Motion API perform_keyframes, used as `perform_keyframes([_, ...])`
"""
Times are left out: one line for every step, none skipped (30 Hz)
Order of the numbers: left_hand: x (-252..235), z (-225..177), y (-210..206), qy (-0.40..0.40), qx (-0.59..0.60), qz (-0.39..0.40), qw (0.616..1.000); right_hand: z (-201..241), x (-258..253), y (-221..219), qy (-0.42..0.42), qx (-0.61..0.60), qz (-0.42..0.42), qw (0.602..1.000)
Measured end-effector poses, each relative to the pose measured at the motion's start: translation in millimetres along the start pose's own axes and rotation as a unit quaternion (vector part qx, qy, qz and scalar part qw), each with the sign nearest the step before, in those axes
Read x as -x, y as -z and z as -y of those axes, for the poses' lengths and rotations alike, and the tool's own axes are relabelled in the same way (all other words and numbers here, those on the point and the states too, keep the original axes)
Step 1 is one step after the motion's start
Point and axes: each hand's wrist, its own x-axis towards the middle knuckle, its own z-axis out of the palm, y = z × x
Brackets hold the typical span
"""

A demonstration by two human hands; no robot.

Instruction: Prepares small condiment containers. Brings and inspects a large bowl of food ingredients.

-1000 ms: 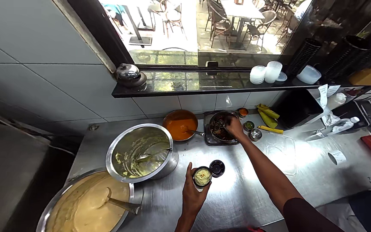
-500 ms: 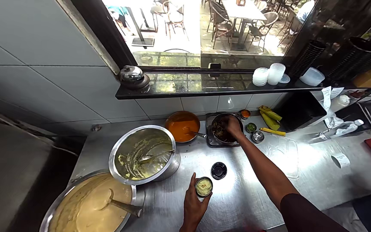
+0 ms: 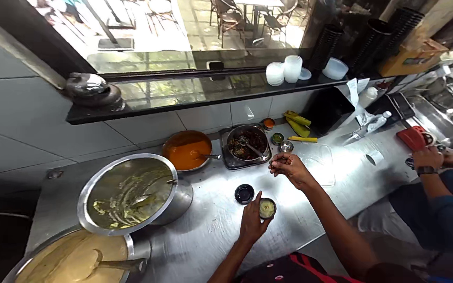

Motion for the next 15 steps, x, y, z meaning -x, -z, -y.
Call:
perform_keyframes([-5.1,-3.0,-3.3,0.007,0.002,0.001,1.0,-2.7,16.3,3.9,0.012,0.023,-0.011,1.0])
perform_keyframes([-8.9,-6.1,-6.0,0.012,0.009,0.003,1.0,-5.6,32.1,6.9,0.022,0.05,-0.026,0.998])
perform_keyframes([-10.5,-9.4,-8.0,0.015,0.019,0.005,1.0,-8.2,48.7,8.8,0.029,0.076,-0.042,0.996])
perform_keyframes([-10.1,-13.2,-10.5,0.015,0.028,0.007,0.999,-9.8,67.3,9.3,0.031,0.101,-0.056,0.993])
perform_keyframes([-9.6,-17.9,-13.2,0.014,0.031,0.01,0.999,-9.6,86.8,9.3,0.027,0.127,-0.066,0.989])
perform_keyframes([-9.8,-22.8,-16.6,0.014,0.03,0.013,0.999,-12.4,101.1,12.8,0.019,0.135,-0.072,0.988])
perform_keyframes([-10.8,-27.6,-20.6,0.013,0.025,0.013,1.0,-18.7,110.9,20.2,0.011,0.13,-0.074,0.989])
perform_keyframes([-12.2,-32.6,-25.8,0.013,0.017,0.013,1.0,-27.6,119.3,30.5,0.003,0.114,-0.071,0.991])
perform_keyframes([-14.3,-38.9,-32.3,0.016,0.009,0.012,1.0,-36.5,127.5,43.4,-0.008,0.099,-0.062,0.993])
perform_keyframes([-17.4,-46.8,-40.5,0.02,0.001,0.006,1.0,-44.1,131.7,56.0,-0.025,0.086,-0.062,0.994])
perform_keyframes([-21.0,-56.9,-50.2,0.027,-0.006,0.0,1.0,-51.4,132.8,69.2,-0.04,0.073,-0.068,0.994])
perform_keyframes([-25.9,-68.9,-60.2,0.042,-0.008,-0.007,0.999,-58.3,131.6,83.1,-0.05,0.062,-0.069,0.994])
perform_keyframes([-33.5,-81.9,-69.9,0.059,-0.008,-0.015,0.998,-62.8,128.1,97.3,-0.053,0.056,-0.065,0.995])
perform_keyframes([-40.8,-96.3,-78.9,0.077,-0.007,-0.022,0.997,-64.4,125.9,111.5,-0.054,0.056,-0.054,0.995])
perform_keyframes([-44.3,-112.5,-87.3,0.095,-0.005,-0.025,0.995,-64.3,128.1,125.5,-0.056,0.063,-0.042,0.996])
